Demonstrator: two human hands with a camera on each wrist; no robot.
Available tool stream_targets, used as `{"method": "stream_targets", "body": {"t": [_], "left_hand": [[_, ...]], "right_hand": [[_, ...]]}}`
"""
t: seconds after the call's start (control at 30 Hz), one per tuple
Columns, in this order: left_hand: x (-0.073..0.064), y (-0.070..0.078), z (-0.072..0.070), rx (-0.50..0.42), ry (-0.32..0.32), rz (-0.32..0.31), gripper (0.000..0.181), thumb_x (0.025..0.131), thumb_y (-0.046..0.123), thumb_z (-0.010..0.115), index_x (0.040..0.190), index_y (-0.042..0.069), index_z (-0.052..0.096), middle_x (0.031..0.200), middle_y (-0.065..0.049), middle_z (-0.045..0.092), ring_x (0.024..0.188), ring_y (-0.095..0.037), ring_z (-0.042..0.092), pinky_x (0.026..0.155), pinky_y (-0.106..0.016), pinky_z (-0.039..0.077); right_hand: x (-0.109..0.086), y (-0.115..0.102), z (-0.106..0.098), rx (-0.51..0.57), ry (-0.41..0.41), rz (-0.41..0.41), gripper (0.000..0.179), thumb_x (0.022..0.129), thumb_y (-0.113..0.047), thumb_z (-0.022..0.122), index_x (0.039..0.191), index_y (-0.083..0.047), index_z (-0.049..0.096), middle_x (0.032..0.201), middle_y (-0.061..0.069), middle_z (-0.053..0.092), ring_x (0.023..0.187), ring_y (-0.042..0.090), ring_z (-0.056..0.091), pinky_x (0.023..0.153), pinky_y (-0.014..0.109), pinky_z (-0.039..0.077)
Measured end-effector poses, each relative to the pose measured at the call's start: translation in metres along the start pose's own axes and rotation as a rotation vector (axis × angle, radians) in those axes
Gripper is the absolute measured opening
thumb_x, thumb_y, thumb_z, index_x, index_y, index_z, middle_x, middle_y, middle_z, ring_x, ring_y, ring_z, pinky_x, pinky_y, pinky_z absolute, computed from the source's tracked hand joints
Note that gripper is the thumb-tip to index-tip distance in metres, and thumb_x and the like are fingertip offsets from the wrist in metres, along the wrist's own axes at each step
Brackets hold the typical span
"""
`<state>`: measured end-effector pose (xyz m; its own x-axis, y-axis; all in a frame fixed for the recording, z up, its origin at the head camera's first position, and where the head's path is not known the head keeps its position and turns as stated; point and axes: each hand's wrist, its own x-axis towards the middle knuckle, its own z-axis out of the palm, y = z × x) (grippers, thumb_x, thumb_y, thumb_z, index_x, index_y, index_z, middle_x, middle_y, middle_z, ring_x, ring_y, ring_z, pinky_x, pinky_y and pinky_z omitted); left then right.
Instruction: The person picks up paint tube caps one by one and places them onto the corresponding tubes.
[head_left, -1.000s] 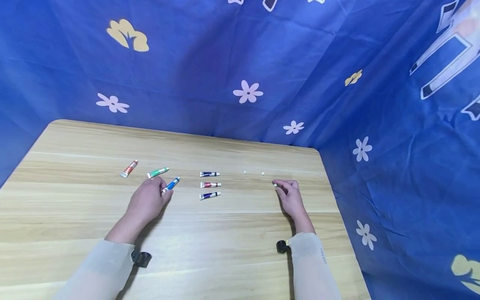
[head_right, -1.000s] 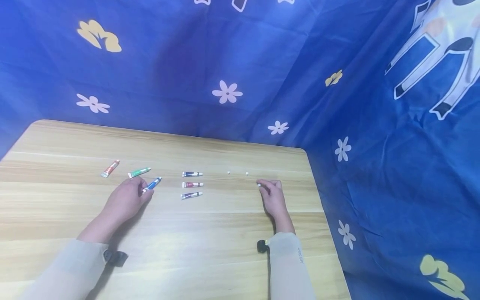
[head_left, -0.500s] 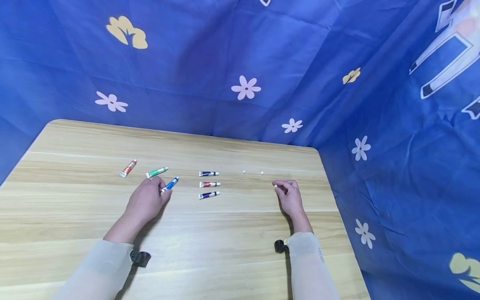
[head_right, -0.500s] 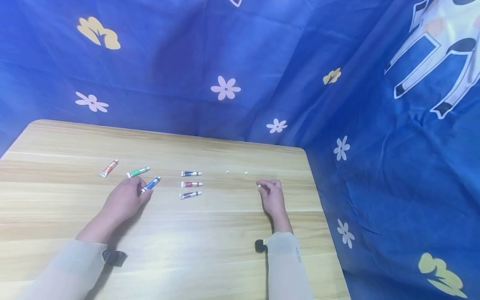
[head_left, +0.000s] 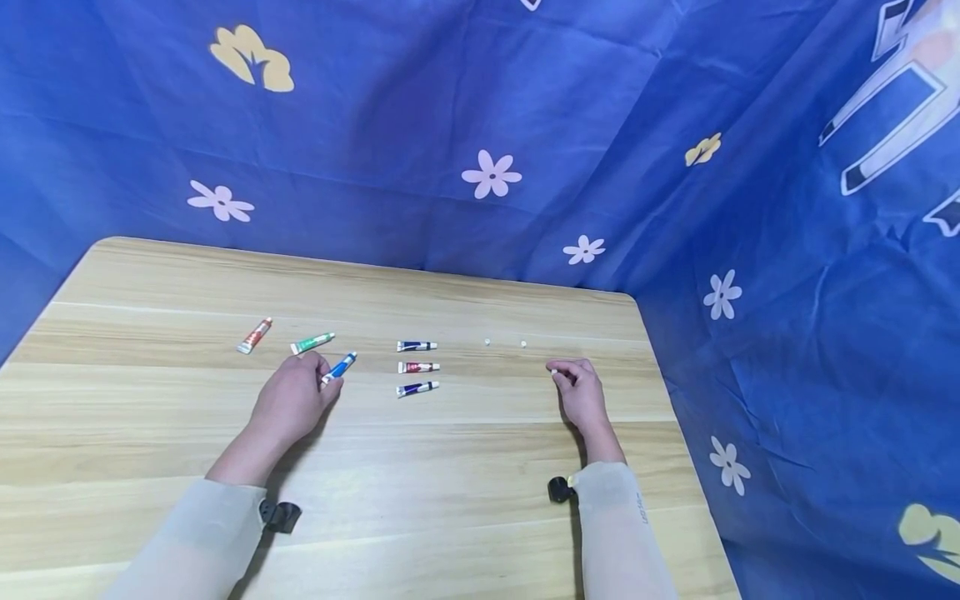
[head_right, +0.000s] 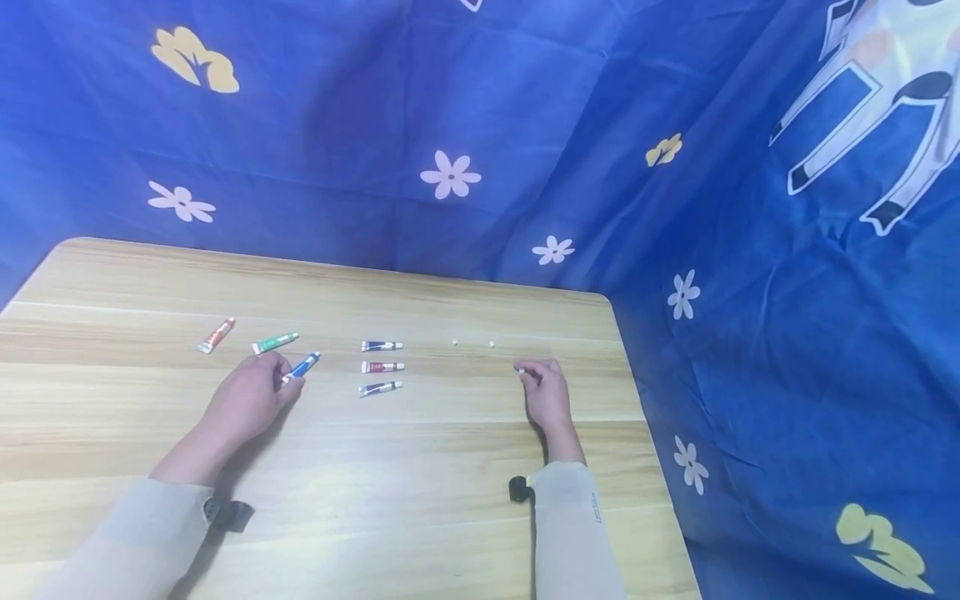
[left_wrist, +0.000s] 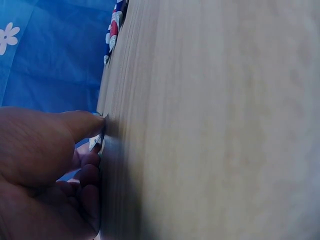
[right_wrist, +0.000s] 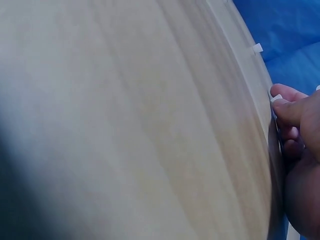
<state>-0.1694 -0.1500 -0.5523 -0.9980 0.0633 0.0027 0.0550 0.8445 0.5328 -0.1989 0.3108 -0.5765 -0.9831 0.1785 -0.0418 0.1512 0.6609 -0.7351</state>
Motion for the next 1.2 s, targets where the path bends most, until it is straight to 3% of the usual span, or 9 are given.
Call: {"method": "stream_targets", "body": {"t": [0.47,0.73,0.93,1.03,1.2], "left_hand": [[-0.001,0.001,-0.002,0.006,0.003,0.007,0.025,0.103,0.022,0.07,0.098,0.0,0.058,0.091,-0.019,0.058,0.084,-0.035,0.057,0.073,-0.052,0.051],[-0.005,0.007,-0.004,0.031,-0.007,0.028,0.023,0.104,0.016,0.063,0.1,-0.007,0.058,0.092,-0.024,0.059,0.084,-0.037,0.059,0.076,-0.056,0.052],[-0.003,0.002,-0.002,0.015,-0.031,0.006,0.029,0.104,0.019,0.056,0.097,-0.009,0.058,0.094,-0.026,0.06,0.084,-0.038,0.058,0.078,-0.057,0.052],[-0.002,-0.003,-0.002,-0.034,-0.061,-0.024,0.03,0.107,0.023,0.052,0.094,-0.004,0.058,0.095,-0.023,0.06,0.087,-0.036,0.059,0.078,-0.053,0.052],[-0.002,-0.011,-0.011,-0.145,-0.119,-0.061,0.033,0.112,0.031,0.047,0.102,0.0,0.055,0.087,-0.013,0.058,0.078,-0.029,0.057,0.065,-0.04,0.045]], "right_hand": [[0.001,-0.002,-0.006,0.157,0.001,0.08,0.02,0.106,-0.013,0.068,0.123,-0.011,0.079,0.129,0.009,0.07,0.117,0.024,0.063,0.099,0.029,0.049],[0.0,0.006,-0.007,0.295,0.023,0.133,0.022,0.106,-0.014,0.068,0.126,-0.012,0.078,0.129,0.006,0.069,0.111,0.017,0.059,0.09,0.019,0.049],[-0.002,0.017,-0.007,0.542,0.097,0.145,0.024,0.106,-0.01,0.069,0.128,-0.003,0.075,0.126,0.006,0.072,0.112,0.008,0.063,0.094,0.012,0.053],[-0.003,0.021,-0.009,0.728,0.129,0.124,0.022,0.106,-0.007,0.068,0.125,0.002,0.075,0.121,0.003,0.074,0.108,0.005,0.066,0.095,0.014,0.055],[-0.004,0.026,-0.017,1.068,0.126,0.094,0.018,0.109,-0.001,0.059,0.123,0.006,0.069,0.108,0.0,0.071,0.093,0.009,0.066,0.087,0.019,0.056]]}}
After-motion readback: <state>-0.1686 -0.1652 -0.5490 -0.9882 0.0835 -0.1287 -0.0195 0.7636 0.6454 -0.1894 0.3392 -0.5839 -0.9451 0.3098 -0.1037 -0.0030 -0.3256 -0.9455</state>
